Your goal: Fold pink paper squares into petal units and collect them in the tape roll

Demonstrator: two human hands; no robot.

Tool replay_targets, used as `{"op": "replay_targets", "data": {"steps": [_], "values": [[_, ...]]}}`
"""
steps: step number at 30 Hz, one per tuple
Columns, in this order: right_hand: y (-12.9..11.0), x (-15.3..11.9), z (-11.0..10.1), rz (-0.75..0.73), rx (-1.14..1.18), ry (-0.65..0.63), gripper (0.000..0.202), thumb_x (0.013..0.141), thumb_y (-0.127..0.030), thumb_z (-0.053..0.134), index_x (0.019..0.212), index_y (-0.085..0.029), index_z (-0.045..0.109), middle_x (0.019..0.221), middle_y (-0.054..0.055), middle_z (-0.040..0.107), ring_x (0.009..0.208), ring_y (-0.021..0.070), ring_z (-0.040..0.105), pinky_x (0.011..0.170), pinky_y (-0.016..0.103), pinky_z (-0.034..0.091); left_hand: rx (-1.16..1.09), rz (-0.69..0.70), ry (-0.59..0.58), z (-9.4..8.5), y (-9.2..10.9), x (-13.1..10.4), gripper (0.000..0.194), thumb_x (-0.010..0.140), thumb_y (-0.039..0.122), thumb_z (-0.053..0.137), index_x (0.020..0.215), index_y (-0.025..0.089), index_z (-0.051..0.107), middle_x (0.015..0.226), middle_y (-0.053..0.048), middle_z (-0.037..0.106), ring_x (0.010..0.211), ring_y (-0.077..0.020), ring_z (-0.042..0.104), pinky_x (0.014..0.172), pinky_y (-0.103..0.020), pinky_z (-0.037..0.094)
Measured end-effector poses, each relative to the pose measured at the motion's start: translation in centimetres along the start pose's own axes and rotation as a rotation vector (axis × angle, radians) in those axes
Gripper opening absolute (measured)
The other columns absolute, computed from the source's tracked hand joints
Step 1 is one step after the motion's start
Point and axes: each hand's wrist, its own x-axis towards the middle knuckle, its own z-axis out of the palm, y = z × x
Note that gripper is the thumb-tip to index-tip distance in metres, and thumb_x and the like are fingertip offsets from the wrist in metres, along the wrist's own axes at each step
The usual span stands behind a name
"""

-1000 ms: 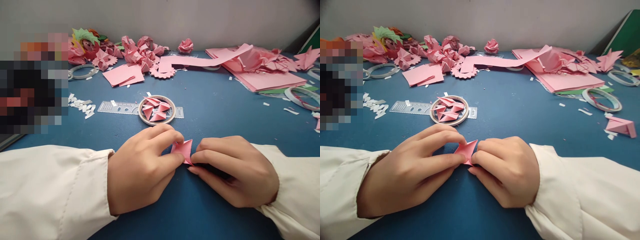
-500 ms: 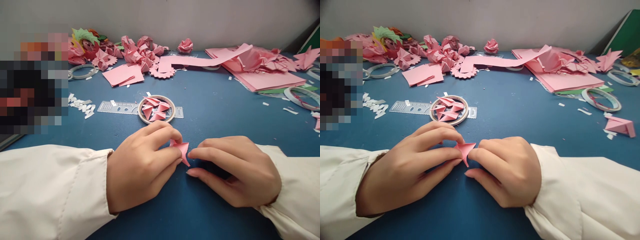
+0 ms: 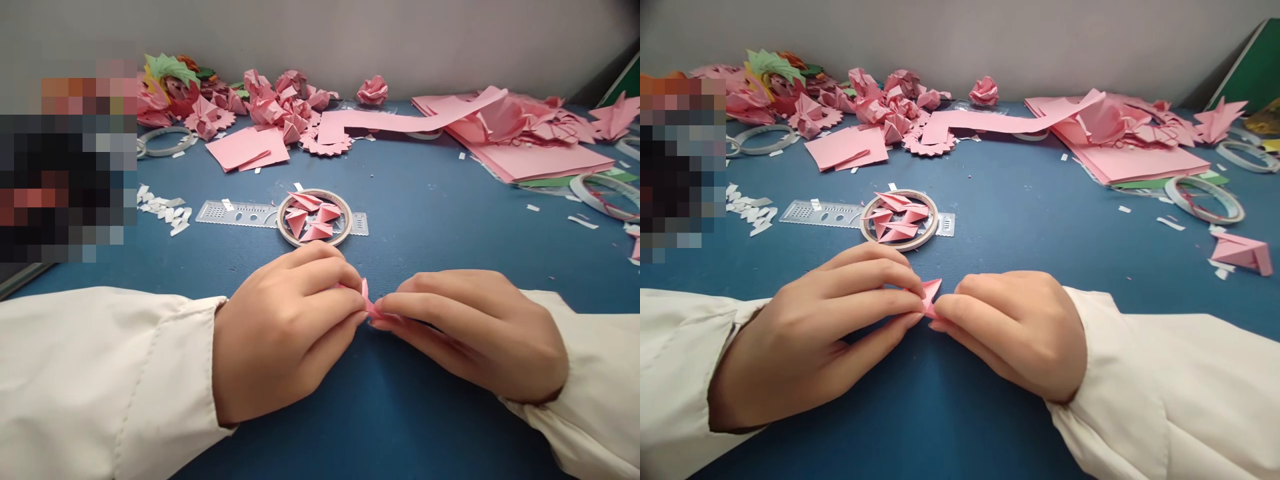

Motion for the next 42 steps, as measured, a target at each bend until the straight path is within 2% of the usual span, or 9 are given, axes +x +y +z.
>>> {"op": "replay_targets", "data": {"steps": [6, 8, 15, 20, 26, 29, 33, 37, 42], "values": [[0.3, 0.2, -0.3, -0.008, -0.019, 0.017, 0.009, 0.124, -0.017, 0.060, 0.129, -0.024, 0.064, 0.092, -0.001, 0.079, 0.071, 0.0120, 0.072, 0.066, 0.025, 0.056, 0.013, 0.018, 0.018, 0.0, -0.1, 0.0, 0.027, 0.119, 0.006, 0.061, 0.103, 0.011, 0.082, 0.109, -0.009, 0.089, 0.105, -0.0200, 0.080, 0.109, -0.029, 0.067], [0.1, 0.3, -0.2, 0.023, -0.029, 0.034, 0.009, 0.123, -0.018, 0.063, 0.127, -0.025, 0.065, 0.092, -0.002, 0.079, 0.070, 0.0121, 0.073, 0.067, 0.025, 0.057, 0.011, 0.026, 0.022, 0.1, 0.0, 0.0, 0.027, 0.119, 0.006, 0.061, 0.104, 0.012, 0.082, 0.113, -0.009, 0.090, 0.106, -0.0201, 0.081, 0.109, -0.030, 0.068], [-0.6, 0.4, 0.0, 0.096, -0.044, 0.072, 0.006, 0.122, -0.021, 0.066, 0.124, -0.027, 0.066, 0.093, -0.002, 0.080, 0.072, 0.0137, 0.075, 0.071, 0.025, 0.059, 0.035, 0.027, 0.003, 0.1, -0.1, 0.2, 0.031, 0.123, 0.010, 0.057, 0.107, 0.016, 0.083, 0.106, -0.006, 0.093, 0.105, -0.0211, 0.083, 0.102, -0.034, 0.073], [-0.1, 0.5, -0.1, 0.030, -0.021, 0.023, 0.012, 0.123, -0.016, 0.061, 0.130, -0.026, 0.065, 0.097, -0.001, 0.079, 0.075, 0.0130, 0.074, 0.070, 0.024, 0.058, 0.044, 0.030, 0.000, 0.1, -0.1, 0.2, 0.032, 0.122, 0.009, 0.057, 0.106, 0.016, 0.084, 0.107, -0.005, 0.094, 0.103, -0.0221, 0.084, 0.094, -0.036, 0.072], [-0.1, 0.3, 0.2, 0.056, -0.001, 0.023, 0.013, 0.122, -0.015, 0.061, 0.117, -0.026, 0.061, 0.092, -0.001, 0.072, 0.071, 0.0140, 0.066, 0.068, 0.026, 0.056, 0.043, 0.053, -0.030, 0.1, -0.2, 0.1, 0.029, 0.123, 0.009, 0.059, 0.110, 0.014, 0.085, 0.114, -0.004, 0.094, 0.110, -0.0235, 0.085, 0.097, -0.039, 0.071], [-0.3, 0.4, 0.1, 0.094, 0.033, 0.027, 0.012, 0.122, -0.018, 0.062, 0.113, -0.026, 0.060, 0.092, -0.002, 0.072, 0.072, 0.0125, 0.066, 0.067, 0.024, 0.056, 0.028, 0.060, -0.027, -0.1, -0.2, -0.2, 0.029, 0.122, 0.010, 0.059, 0.110, 0.014, 0.084, 0.114, -0.004, 0.094, 0.109, -0.0242, 0.085, 0.096, -0.040, 0.070], [-0.7, 0.7, 0.0, 0.172, 0.087, 0.026, 0.014, 0.122, -0.025, 0.067, 0.108, -0.024, 0.066, 0.088, -0.002, 0.074, 0.073, 0.0112, 0.071, 0.066, 0.022, 0.057, 0.032, 0.062, -0.047, -0.3, -0.2, -0.4, 0.028, 0.124, 0.012, 0.059, 0.112, 0.015, 0.084, 0.116, -0.004, 0.094, 0.112, -0.0244, 0.085, 0.097, -0.040, 0.068], [-0.9, 1.1, 0.0, 0.197, 0.116, 0.030, 0.018, 0.121, -0.024, 0.067, 0.105, -0.023, 0.075, 0.086, -0.001, 0.079, 0.070, 0.0120, 0.074, 0.068, 0.023, 0.061, 0.038, 0.068, -0.045, -0.2, -0.2, -0.3, 0.027, 0.123, 0.011, 0.059, 0.113, 0.012, 0.084, 0.117, -0.005, 0.093, 0.112, -0.0254, 0.084, 0.096, -0.042, 0.067], [-1.0, 1.5, -0.2, 0.202, 0.131, 0.050, 0.027, 0.123, -0.023, 0.064, 0.099, -0.022, 0.077, 0.082, 0.000, 0.080, 0.065, 0.0118, 0.073, 0.064, 0.023, 0.061, 0.025, 0.072, -0.070, -0.1, -0.2, -0.4, 0.026, 0.124, 0.012, 0.058, 0.116, 0.012, 0.082, 0.120, -0.006, 0.093, 0.116, -0.0236, 0.083, 0.097, -0.040, 0.063]]}}
